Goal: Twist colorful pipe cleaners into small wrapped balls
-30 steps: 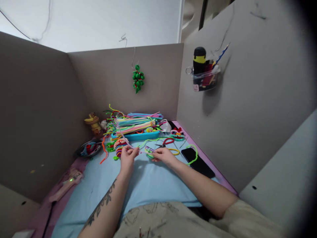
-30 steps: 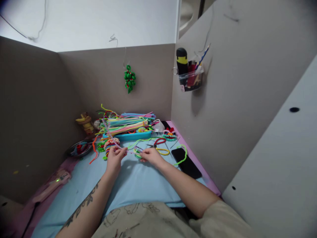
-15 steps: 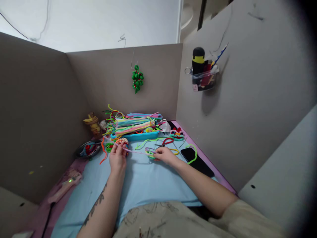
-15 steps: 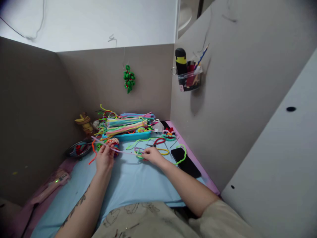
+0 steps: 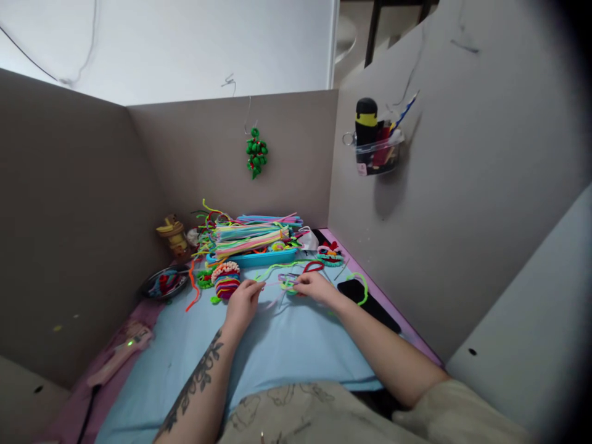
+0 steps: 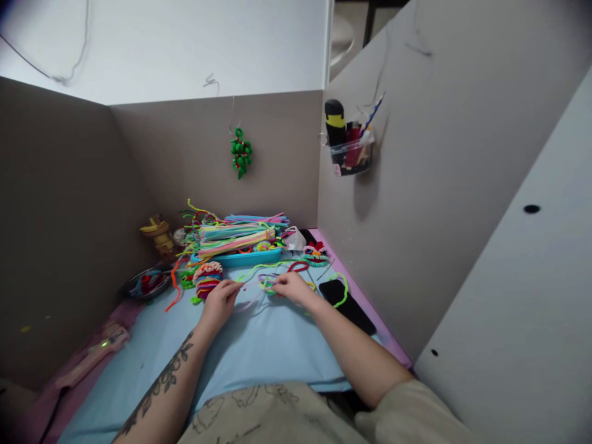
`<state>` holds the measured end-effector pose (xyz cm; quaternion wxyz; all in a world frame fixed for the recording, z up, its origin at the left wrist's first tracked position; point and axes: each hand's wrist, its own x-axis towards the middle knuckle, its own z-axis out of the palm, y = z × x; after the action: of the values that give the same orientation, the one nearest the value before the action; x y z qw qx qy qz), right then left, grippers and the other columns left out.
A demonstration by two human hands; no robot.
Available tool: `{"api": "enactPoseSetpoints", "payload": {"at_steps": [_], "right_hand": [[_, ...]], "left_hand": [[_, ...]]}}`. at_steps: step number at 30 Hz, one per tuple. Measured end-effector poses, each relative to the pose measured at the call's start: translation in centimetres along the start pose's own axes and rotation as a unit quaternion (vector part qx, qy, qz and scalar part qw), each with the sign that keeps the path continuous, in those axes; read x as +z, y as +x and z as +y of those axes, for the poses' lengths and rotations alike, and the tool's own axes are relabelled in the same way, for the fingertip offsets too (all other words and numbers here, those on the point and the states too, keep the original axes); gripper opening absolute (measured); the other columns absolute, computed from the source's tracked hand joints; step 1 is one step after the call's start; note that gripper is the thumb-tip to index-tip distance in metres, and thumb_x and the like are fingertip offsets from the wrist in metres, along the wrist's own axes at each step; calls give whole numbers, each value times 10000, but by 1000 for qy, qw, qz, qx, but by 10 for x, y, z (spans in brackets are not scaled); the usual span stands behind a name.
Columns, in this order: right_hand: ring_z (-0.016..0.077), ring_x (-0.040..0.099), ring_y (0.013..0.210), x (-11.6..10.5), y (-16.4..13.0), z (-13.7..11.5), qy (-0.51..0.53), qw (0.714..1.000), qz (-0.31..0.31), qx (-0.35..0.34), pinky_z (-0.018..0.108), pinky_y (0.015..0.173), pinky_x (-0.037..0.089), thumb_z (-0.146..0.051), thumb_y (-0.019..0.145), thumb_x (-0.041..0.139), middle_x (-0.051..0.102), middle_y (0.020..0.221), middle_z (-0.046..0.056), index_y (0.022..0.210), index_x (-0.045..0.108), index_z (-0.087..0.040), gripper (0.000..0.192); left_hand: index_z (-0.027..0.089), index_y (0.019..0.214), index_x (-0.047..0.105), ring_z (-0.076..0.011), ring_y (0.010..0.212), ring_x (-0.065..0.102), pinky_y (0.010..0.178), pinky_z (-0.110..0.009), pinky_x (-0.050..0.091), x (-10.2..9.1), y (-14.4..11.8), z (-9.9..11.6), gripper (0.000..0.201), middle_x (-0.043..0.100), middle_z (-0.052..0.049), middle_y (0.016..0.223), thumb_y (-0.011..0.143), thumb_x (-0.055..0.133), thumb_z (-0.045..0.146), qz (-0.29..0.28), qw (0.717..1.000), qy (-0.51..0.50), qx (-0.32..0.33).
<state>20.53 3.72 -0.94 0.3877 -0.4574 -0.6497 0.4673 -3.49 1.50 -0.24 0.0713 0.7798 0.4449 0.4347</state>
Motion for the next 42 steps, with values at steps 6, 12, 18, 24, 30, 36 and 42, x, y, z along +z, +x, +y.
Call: {"api": "enactPoseSetpoints", "payload": {"at_steps": [6,12,18,24,30,36,42], "right_hand": [[110,544,491,5,-2,2,-42,998,-25,-31,207,464,379,-274,698,615,637,556,43,638,644,-117,171],[108,535,488,10,-6,-3,-54,998,-28,-28,204,461,370,-256,697,613,636,548,43,625,642,-128,150],[96,530,476,21,-12,-15,-9,998,-60,-3,196,477,391,-264,695,622,612,518,20,623,626,-122,159],[110,565,505,21,-17,-24,46,996,-82,9,214,529,434,-337,683,659,628,533,17,683,647,-119,219],[120,572,518,22,-18,-26,36,996,-86,-8,223,538,432,-392,682,669,627,549,20,686,651,-120,273],[123,574,532,25,-17,-23,44,995,-81,-27,234,555,446,-437,671,672,623,571,16,688,645,-122,317],[124,572,525,28,-16,-17,34,997,-62,-27,223,530,437,-368,707,636,605,559,5,719,649,-132,237]], "left_hand": [[241,915,709,-167,720,599,612,-252,431,2,-3,-1,248,650,-59,834,830,478,208,-17,994,108,-1],[243,886,705,-177,751,584,635,-263,419,3,-3,3,239,651,-60,829,831,480,180,-26,991,130,29],[210,816,666,-194,751,540,709,-309,401,6,-2,14,190,649,-55,759,843,481,179,-6,993,89,80],[199,791,622,-196,746,544,682,-295,407,9,-3,13,141,639,-46,744,831,488,178,6,996,69,61],[206,823,633,-201,782,566,723,-317,428,4,-5,20,194,645,-63,768,850,443,173,25,993,65,92],[223,885,645,-203,858,579,801,-345,448,5,-8,25,234,663,-74,873,839,428,150,6,989,48,141],[206,965,607,-196,820,594,732,-313,471,9,-11,28,201,648,-85,866,850,443,191,2,991,50,124]]}}
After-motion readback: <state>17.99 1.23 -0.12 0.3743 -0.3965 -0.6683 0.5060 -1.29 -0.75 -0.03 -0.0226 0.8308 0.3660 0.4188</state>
